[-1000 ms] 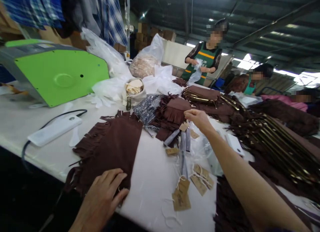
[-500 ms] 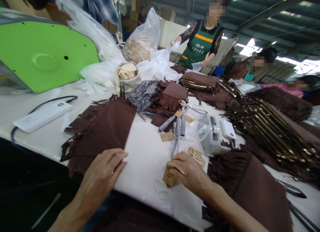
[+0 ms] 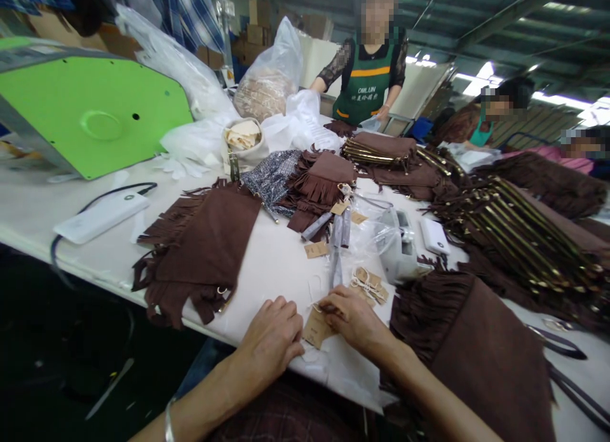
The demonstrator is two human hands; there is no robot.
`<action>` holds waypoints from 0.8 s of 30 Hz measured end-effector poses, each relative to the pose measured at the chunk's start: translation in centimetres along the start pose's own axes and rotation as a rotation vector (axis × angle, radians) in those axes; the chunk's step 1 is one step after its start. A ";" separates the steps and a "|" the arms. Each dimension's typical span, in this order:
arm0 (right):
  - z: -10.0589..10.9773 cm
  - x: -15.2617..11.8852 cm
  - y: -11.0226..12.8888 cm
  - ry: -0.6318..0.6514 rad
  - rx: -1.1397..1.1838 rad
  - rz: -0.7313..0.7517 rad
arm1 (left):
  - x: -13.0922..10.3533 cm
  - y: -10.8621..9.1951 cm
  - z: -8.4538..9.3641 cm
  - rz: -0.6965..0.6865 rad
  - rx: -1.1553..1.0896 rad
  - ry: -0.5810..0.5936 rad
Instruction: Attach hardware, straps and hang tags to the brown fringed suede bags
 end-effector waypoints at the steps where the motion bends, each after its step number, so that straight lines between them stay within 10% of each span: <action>1: 0.0 0.0 0.0 -0.005 -0.001 -0.003 | -0.1 -0.1 0.1 0.002 0.001 0.005; 5: 0.2 0.0 0.0 -0.013 -0.005 -0.026 | -0.6 0.2 1.6 0.085 -0.267 -0.006; 13: 0.4 0.0 0.0 -0.032 -0.046 -0.060 | -2.0 0.1 4.6 0.184 -1.643 -0.082; 24: 6.1 -0.4 6.7 -0.465 0.216 0.052 | 0.0 0.7 6.3 0.159 -2.049 -0.256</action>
Point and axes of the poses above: each hand's wrist, its own x-axis towards the middle knuckle, its own z-axis out of the back of the hand, y = z × x, the point moved 6 cm from there along x, towards the middle knuckle, and after that the axes turned 8 degrees about -x, right-handed, at the moved point
